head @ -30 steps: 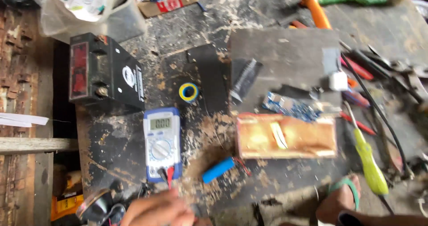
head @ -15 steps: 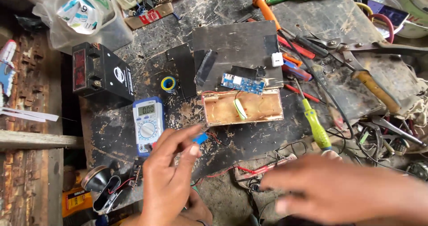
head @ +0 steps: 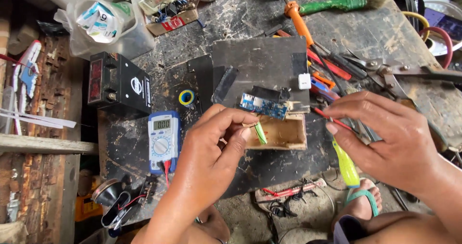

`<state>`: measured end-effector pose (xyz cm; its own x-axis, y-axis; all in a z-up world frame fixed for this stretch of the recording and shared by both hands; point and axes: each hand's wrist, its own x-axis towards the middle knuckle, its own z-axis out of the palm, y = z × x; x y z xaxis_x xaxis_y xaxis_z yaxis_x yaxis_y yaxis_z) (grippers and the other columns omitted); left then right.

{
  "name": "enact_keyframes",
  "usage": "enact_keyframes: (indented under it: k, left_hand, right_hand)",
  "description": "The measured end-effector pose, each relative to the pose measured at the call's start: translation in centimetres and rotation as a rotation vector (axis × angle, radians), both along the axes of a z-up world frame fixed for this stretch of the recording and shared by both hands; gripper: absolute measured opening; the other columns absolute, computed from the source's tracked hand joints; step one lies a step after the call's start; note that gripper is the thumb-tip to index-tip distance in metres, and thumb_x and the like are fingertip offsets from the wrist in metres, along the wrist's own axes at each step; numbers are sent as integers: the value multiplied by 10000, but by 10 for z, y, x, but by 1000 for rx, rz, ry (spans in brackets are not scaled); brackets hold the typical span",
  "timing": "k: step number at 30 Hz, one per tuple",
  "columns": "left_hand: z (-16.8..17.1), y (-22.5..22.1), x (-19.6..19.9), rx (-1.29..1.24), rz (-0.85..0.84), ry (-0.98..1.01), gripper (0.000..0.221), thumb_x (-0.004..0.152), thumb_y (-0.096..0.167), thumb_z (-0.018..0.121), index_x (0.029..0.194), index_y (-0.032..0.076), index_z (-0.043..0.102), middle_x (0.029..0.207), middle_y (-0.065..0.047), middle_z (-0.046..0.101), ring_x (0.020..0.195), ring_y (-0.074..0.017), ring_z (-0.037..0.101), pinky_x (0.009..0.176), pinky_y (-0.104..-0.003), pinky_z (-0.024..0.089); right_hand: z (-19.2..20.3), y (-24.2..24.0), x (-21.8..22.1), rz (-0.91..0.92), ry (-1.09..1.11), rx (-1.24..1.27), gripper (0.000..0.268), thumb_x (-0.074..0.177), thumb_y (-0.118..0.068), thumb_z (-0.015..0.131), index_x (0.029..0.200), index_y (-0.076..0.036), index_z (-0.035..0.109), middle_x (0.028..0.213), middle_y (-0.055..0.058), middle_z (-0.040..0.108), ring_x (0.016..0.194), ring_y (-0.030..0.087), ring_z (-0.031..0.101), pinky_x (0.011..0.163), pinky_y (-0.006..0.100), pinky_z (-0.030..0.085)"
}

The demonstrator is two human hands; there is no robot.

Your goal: Soldering wires to a circuit board and testing the connections with a multimeter on a repair bench.

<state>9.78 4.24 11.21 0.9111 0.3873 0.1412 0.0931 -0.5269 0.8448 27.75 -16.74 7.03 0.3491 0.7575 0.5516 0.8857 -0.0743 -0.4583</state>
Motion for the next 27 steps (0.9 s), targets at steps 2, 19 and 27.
enact_keyframes:
  k: [2, 19, 27]
  left_hand:
    - [-11, 0, 5, -38, 26, 5, 167, 993, 134, 608, 1111, 99, 720, 990, -29, 636, 876, -143, 639, 739, -283, 486]
    - [-54, -4, 3, -221, -73, -55, 82, 967, 113, 650, 1027, 136, 700, 933, -16, 567, 829, -146, 617, 720, -281, 502]
    - [-58, 0, -3, -190, -80, -44, 98, 953, 126, 645, 1035, 147, 693, 919, -11, 556, 848, -161, 630, 765, -307, 500]
  right_hand:
    - [-4, 5, 3, 7, 20, -10, 166, 911, -57, 731, 1065, 5, 730, 1034, 157, 757, 1007, 284, 752, 928, 401, 611]
    - [-32, 50, -12, 279, 51, -52, 95, 905, -203, 685, 928, -122, 730, 1043, 48, 736, 826, 218, 705, 790, 412, 529]
    - [-38, 50, -19, 255, 3, -72, 97, 888, -195, 709, 949, -122, 725, 1014, 47, 736, 826, 208, 702, 803, 403, 521]
